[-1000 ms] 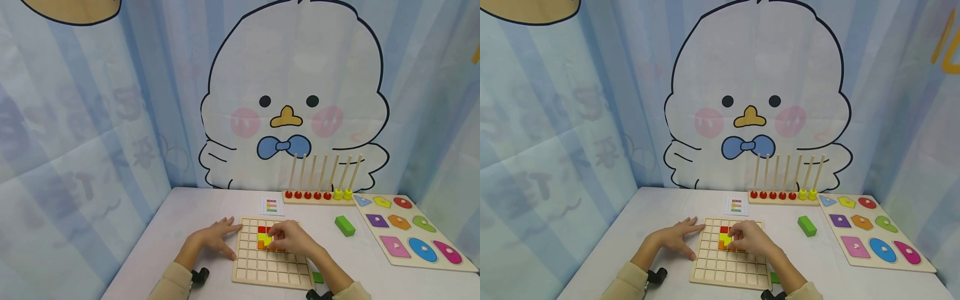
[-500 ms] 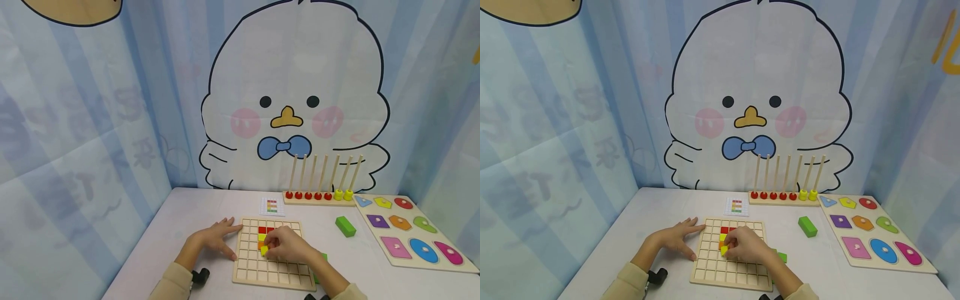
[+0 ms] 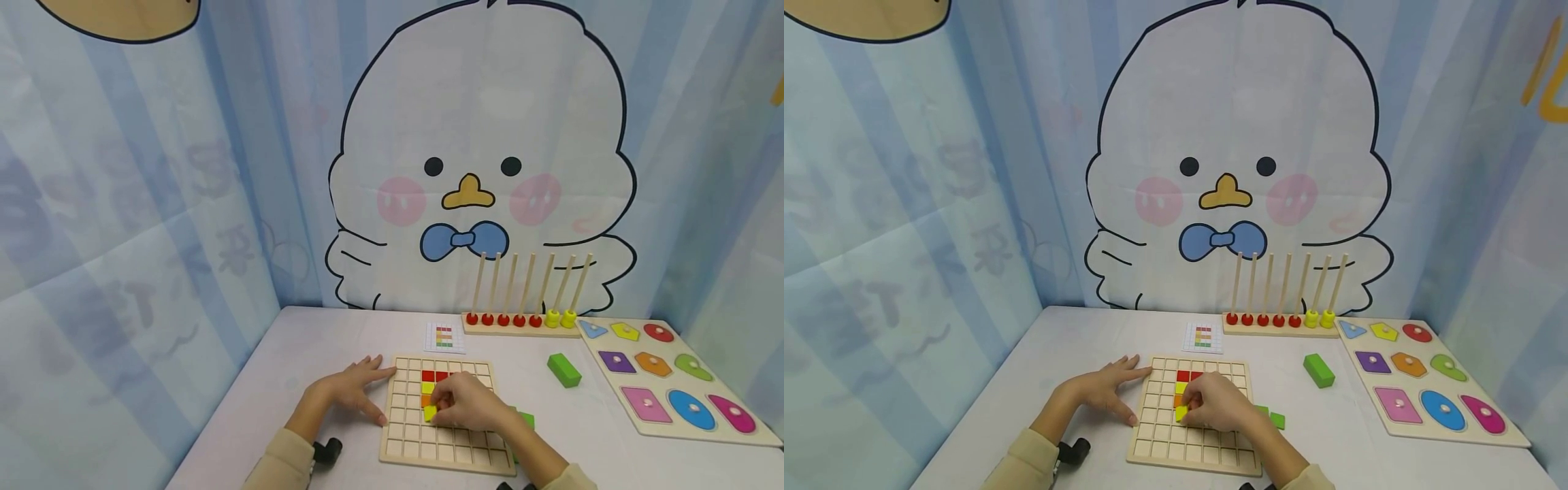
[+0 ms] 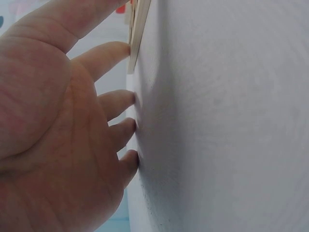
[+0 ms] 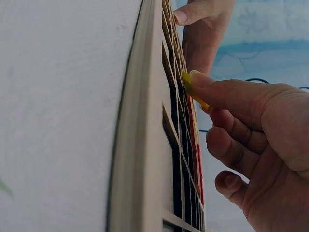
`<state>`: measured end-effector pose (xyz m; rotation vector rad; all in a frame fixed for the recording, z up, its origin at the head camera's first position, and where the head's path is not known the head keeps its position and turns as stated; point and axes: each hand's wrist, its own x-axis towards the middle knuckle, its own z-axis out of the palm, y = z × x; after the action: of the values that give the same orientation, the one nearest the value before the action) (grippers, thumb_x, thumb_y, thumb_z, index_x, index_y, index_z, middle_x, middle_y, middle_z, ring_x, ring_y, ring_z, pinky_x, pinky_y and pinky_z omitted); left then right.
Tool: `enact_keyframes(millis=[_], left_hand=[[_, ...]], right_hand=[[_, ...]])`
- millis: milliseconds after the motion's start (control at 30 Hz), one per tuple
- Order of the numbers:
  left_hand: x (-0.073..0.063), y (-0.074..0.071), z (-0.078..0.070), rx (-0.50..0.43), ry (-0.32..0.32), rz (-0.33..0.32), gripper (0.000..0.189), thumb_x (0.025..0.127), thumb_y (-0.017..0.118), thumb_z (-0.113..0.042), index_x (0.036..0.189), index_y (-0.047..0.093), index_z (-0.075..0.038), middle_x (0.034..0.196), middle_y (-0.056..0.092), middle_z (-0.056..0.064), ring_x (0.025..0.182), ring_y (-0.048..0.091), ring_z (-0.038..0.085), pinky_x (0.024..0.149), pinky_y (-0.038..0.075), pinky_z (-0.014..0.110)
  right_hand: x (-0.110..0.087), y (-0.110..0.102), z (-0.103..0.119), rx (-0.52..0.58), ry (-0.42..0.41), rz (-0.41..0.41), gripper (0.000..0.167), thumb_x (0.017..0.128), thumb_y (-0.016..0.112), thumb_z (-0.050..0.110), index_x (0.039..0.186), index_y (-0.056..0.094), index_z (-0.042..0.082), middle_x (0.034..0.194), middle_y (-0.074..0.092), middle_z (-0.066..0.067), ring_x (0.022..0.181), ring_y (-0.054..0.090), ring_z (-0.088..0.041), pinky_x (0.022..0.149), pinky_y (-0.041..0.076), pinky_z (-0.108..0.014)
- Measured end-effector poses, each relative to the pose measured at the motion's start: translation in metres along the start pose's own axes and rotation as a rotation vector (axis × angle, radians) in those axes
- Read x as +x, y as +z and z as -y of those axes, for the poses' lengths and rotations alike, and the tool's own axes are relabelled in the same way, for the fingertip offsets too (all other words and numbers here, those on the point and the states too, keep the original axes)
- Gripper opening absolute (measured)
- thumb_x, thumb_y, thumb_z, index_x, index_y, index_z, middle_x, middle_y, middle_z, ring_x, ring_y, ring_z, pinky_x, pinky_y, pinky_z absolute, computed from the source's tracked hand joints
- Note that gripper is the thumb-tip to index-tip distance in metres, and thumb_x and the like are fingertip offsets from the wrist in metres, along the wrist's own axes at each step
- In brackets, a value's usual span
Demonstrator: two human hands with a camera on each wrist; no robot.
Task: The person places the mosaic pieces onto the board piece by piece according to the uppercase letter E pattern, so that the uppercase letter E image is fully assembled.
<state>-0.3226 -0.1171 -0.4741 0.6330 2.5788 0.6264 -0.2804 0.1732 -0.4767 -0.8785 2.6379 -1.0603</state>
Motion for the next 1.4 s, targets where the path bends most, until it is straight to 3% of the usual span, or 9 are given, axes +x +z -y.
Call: enact_keyframes(millis=[533, 967, 1400], left_hand=[[-0.001, 0.001, 0.000, 0.004, -0.004, -0.002, 0.097, 0.075, 0.091, -0.049, 0.159, 0.044, -0.036, 0.175, 0.020, 0.009, 0.163, 0.010, 0.036, 0.129, 0.013, 0.064], [-0.002, 0.001, 0.000, 0.000, -0.004, -0.002, 0.097, 0.075, 0.091, -0.048, 0.159, 0.043, -0.036, 0.175, 0.020, 0.009, 0.163, 0.009, 0.036, 0.129, 0.013, 0.064], [0.000, 0.002, -0.001, 0.001, -0.004, -0.007, 0.098, 0.074, 0.092, -0.047, 0.158, 0.044, -0.035, 0.175, 0.020, 0.009, 0.163, 0.009, 0.034, 0.131, 0.011, 0.060]], right_hand=[[0.000, 0.003, 0.002, -0.067, -0.011, 0.009, 0.017, 0.081, 0.090, 0.023, 0.088, 0.077, 0.015, 0.067, 0.058, 0.013, 0.063, 0.051, 0.001, 0.059, 0.045, -0.018], [0.000, 0.003, 0.002, -0.059, -0.018, 0.015, 0.020, 0.079, 0.090, 0.022, 0.090, 0.075, 0.014, 0.065, 0.052, 0.013, 0.062, 0.047, 0.001, 0.058, 0.041, -0.018], [-0.019, -0.032, -0.011, -0.010, -0.026, -0.095, 0.024, 0.089, 0.083, 0.020, 0.106, 0.073, 0.007, 0.075, 0.054, 0.007, 0.067, 0.048, -0.002, 0.059, 0.043, -0.020]])
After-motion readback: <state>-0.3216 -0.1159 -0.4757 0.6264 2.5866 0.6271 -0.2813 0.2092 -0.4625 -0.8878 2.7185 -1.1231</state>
